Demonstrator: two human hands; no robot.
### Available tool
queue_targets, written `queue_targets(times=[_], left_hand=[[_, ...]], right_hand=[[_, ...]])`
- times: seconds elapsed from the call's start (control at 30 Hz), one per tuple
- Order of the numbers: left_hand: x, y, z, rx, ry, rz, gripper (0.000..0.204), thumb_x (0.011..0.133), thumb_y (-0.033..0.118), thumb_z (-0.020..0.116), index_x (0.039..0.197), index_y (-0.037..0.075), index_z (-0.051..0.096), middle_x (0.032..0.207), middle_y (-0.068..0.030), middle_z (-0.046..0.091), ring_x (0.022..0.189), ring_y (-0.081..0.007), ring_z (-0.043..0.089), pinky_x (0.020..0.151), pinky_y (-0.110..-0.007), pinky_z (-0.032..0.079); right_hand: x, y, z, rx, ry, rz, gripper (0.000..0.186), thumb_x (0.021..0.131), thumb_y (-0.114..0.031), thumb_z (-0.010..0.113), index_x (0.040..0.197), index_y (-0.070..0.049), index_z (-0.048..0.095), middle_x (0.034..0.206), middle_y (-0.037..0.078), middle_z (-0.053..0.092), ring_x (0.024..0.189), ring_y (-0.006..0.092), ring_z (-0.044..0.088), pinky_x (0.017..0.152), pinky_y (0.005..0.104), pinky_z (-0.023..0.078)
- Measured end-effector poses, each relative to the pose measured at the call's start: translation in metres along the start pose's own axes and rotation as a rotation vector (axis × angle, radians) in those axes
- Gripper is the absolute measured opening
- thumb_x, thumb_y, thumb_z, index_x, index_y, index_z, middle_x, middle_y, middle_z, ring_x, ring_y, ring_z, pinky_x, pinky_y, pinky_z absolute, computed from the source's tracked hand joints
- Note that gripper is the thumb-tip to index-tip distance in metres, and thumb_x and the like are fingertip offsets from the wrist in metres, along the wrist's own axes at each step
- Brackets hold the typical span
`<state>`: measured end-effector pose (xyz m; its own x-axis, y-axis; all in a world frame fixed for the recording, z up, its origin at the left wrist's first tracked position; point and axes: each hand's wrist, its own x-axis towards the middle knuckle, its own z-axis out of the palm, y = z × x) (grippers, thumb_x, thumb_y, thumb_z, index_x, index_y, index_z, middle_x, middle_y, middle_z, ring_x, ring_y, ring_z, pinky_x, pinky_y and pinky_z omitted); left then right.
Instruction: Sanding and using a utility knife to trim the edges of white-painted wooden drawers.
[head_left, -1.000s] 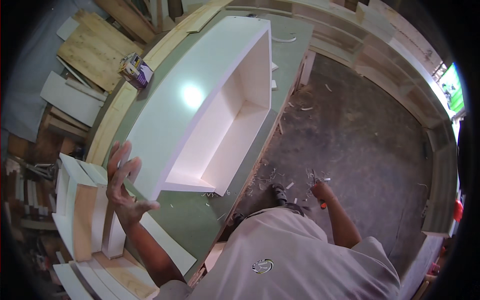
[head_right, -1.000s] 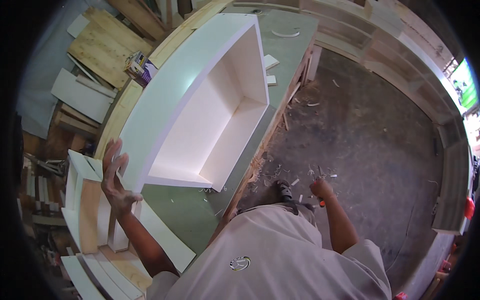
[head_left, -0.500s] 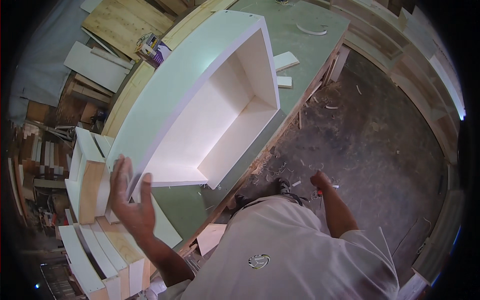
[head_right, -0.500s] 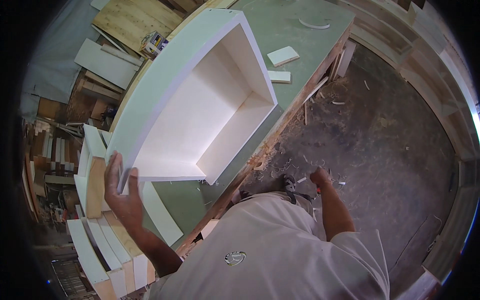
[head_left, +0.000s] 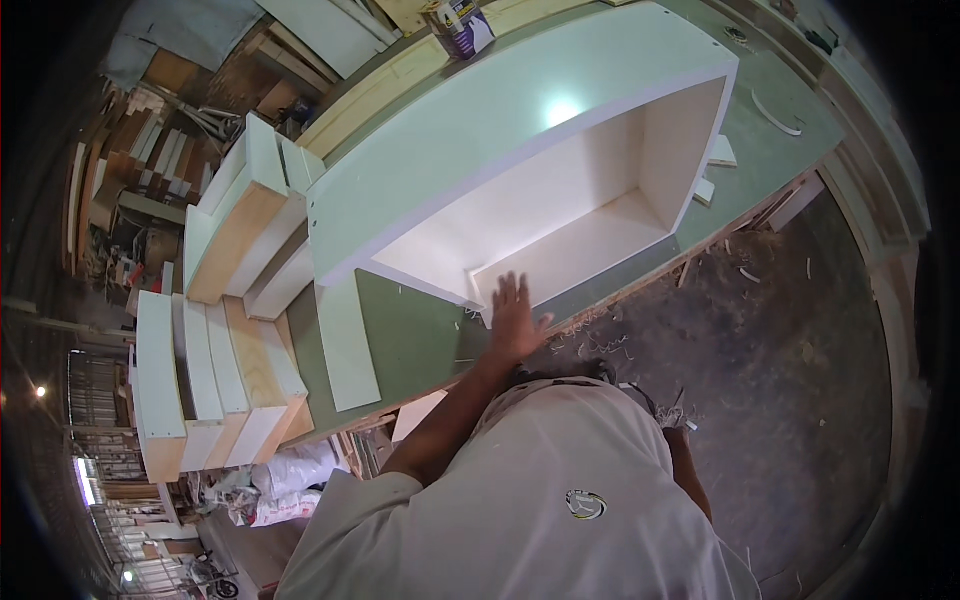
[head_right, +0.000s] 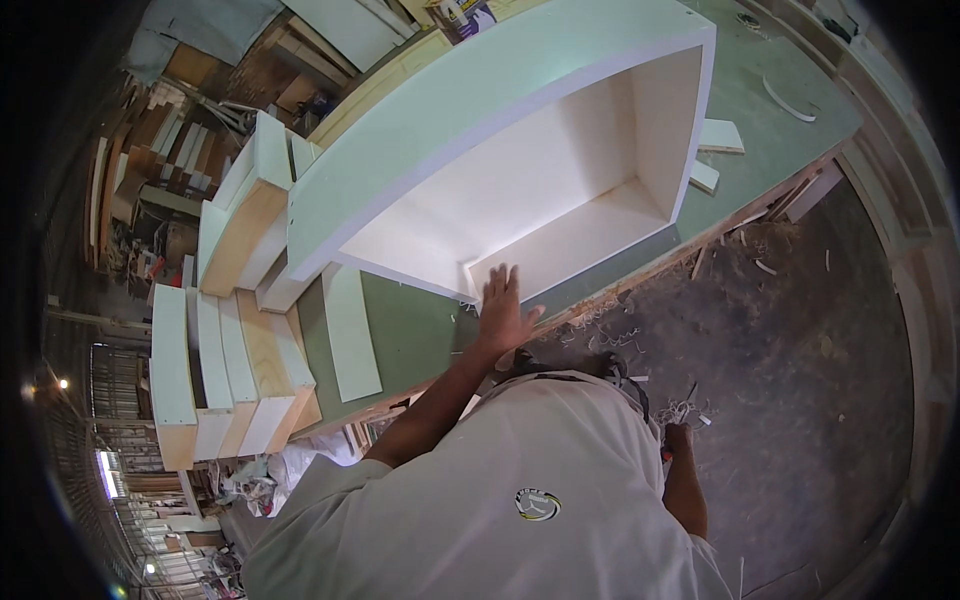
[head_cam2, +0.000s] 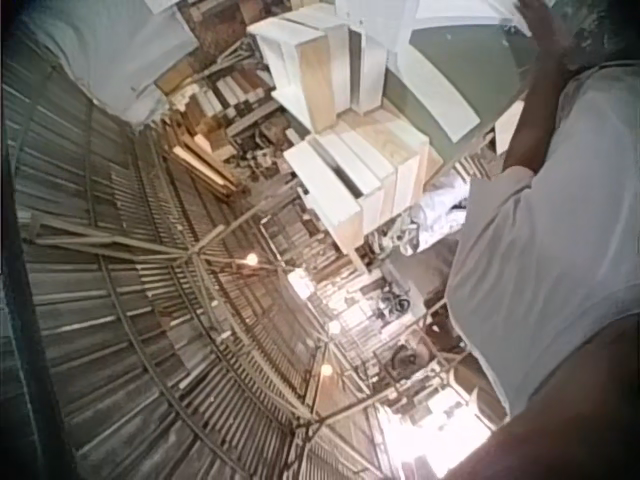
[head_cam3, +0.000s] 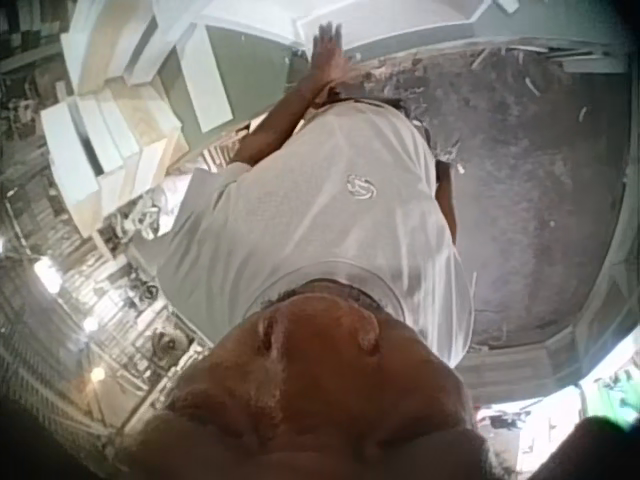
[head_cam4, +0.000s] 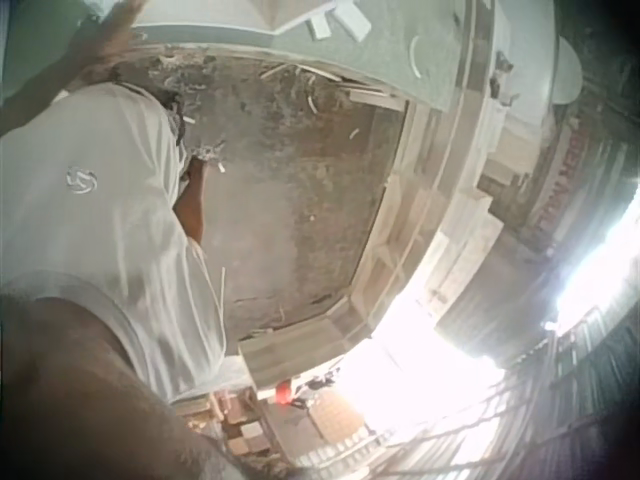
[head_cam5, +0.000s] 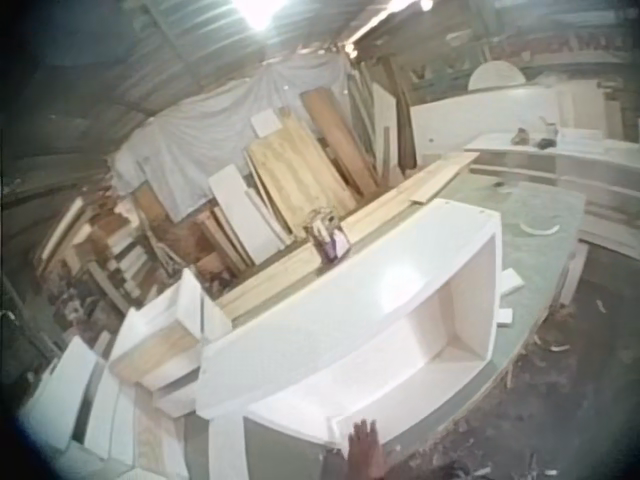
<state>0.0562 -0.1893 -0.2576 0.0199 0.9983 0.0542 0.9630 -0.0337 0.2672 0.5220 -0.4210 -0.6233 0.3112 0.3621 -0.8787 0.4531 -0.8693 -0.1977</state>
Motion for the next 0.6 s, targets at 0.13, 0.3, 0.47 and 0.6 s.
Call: queue_targets(times=[0.13,0.3,0.47,0.6], left_hand=[[-0.036,-0.039,-0.001,0.064,-0.167,-0.001,0.094,0.082,0.037,0.075,0.150,-0.005,0.026,0.156,-0.0289,0.026,0.147,-0.0445,0.023,0.120,-0.057,0.018],[-0.046,-0.017,-0.040,0.379,-0.194,0.108,0.079,0.082,0.035,0.073,0.140,-0.011,0.044,0.153,-0.0305,0.033,0.147,-0.0451,0.023,0.122,-0.051,0.014],[-0.045,-0.033,-0.061,0.480,-0.123,0.254,0.063,0.083,0.031,0.072,0.126,-0.011,0.056,0.141,-0.0287,0.048,0.140,-0.0437,0.035,0.121,-0.050,0.018],[-0.054,-0.035,-0.084,-0.165,-0.031,0.048,0.036,0.087,0.019,0.069,0.114,-0.005,0.063,0.125,-0.0248,0.058,0.121,-0.0365,0.056,0.102,-0.051,0.045]], right_hand=[[-0.032,-0.038,-0.006,-0.538,0.142,-0.495,0.020,0.073,-0.023,0.072,0.085,-0.007,0.073,0.090,0.021,0.072,0.087,0.0338,0.073,0.072,0.0463,0.058],[-0.004,-0.061,-0.031,-0.837,0.171,-0.627,0.021,0.071,-0.019,0.069,0.090,-0.012,0.072,0.097,0.018,0.069,0.099,0.0362,0.067,0.080,0.0463,0.057],[-0.008,-0.108,-0.046,-0.466,0.174,-0.576,0.036,0.082,-0.029,0.055,0.097,0.002,0.063,0.107,0.030,0.065,0.097,0.0508,0.064,0.087,0.0531,0.052],[-0.044,-0.149,-0.039,-0.423,0.207,-0.562,0.037,0.082,-0.029,0.055,0.104,0.000,0.062,0.109,0.030,0.064,0.099,0.0500,0.063,0.087,0.0531,0.052]])
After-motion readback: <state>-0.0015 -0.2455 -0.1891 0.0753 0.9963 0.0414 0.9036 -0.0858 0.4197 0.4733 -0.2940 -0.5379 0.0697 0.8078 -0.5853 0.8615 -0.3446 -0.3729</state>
